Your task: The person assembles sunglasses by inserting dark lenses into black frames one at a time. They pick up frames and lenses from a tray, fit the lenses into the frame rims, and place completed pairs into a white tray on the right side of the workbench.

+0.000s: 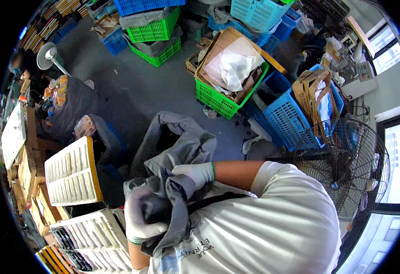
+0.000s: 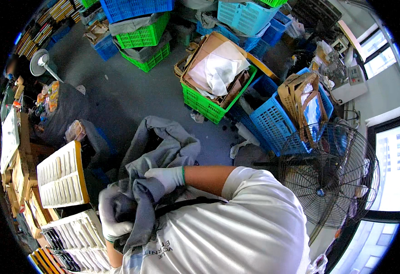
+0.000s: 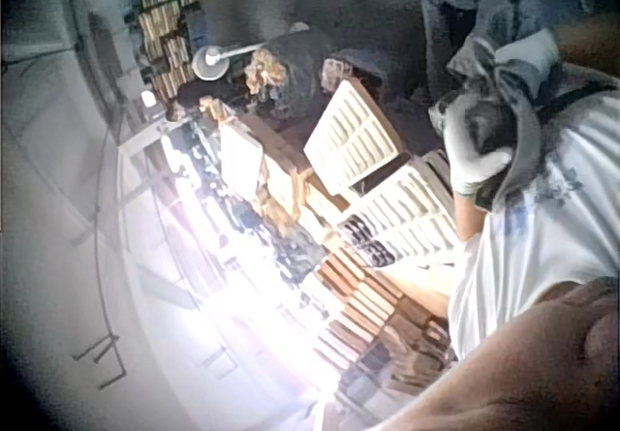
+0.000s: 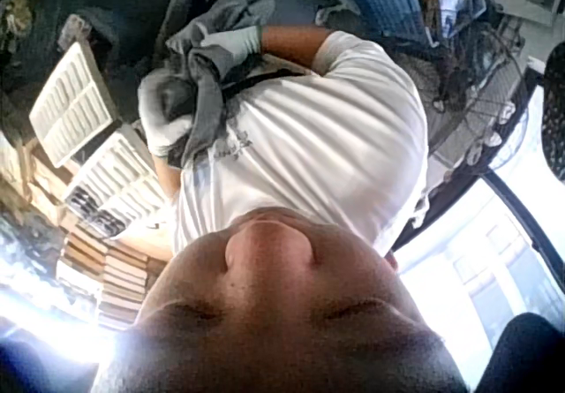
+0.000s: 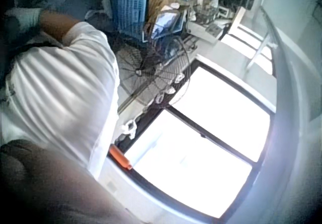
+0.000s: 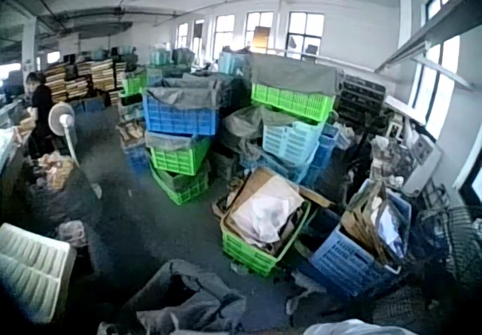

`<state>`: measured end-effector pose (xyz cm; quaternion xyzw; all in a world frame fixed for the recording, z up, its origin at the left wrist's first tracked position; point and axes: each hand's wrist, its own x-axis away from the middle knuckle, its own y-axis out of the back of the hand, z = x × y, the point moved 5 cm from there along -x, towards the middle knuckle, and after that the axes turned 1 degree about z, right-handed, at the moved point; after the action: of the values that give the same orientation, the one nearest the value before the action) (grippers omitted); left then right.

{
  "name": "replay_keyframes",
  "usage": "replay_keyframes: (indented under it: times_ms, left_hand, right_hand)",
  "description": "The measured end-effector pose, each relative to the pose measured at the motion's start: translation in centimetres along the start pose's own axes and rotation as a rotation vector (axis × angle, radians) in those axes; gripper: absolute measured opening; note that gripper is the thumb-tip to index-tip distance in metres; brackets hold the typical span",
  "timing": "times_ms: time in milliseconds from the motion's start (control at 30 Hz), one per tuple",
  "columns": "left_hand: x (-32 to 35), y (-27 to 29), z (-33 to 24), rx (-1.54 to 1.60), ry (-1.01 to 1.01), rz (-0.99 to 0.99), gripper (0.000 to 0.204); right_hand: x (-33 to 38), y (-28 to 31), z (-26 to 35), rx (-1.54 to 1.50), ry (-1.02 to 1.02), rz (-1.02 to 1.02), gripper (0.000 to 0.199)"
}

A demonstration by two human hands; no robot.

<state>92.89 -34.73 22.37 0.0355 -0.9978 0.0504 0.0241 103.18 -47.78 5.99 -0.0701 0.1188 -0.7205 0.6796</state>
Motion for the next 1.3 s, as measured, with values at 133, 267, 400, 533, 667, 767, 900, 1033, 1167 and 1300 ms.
replay_keyframes:
  times_ms: [133,267,400,533,667,767,900,1033,1167,1300]
  left_hand:
    - [1.1,1.1,1.8,-0.290,-0.093,-0.137,0.109]
    - [0.8,0.9,2.4,-0.274,-0.035,0.015,0.104]
    - [1.0,2.1,3.2,-0.219,-0.014,-0.004,0.099]
    - [1.7,3.4,6.0,-0.142,0.024,-0.092,0.094]
    - [0.4,3.7,8.8,-0.049,0.050,-0.107,0.089]
    - [-2.0,3.5,10.6,0.035,0.045,-0.123,0.085]
    - [-6.4,3.5,13.2,0.171,0.022,-0.163,0.080]
    - [-9.3,2.9,15.2,0.242,0.039,-0.093,0.075]
    - [-9.8,1.9,17.6,0.185,0.114,0.128,0.070]
    - [-8.7,1.4,20.9,0.074,0.180,0.305,0.066]
  right_hand:
    - [-0.7,-2.0,11.7,0.283,0.254,0.099,0.041]
    - [-4.8,-5.0,15.5,0.144,0.562,0.266,0.041]
    - [-6.8,-4.7,16.6,0.335,0.532,0.321,0.054]
    - [-3.1,-1.2,20.9,0.753,0.285,-0.238,0.099]
    - [2.8,4.5,14.1,1.074,-0.003,-0.469,0.112]
    - [4.1,0.6,6.7,-0.139,-0.027,-0.218,0.090]
    - [1.3,-2.2,6.6,-0.492,0.156,-0.220,0.075]
    - [-1.0,-2.2,3.4,0.406,0.117,-0.514,0.049]
    - [0.0,-1.9,4.3,1.118,-0.033,-0.663,0.032]
    - [2.6,0.0,1.6,1.128,-0.020,-0.729,0.037]
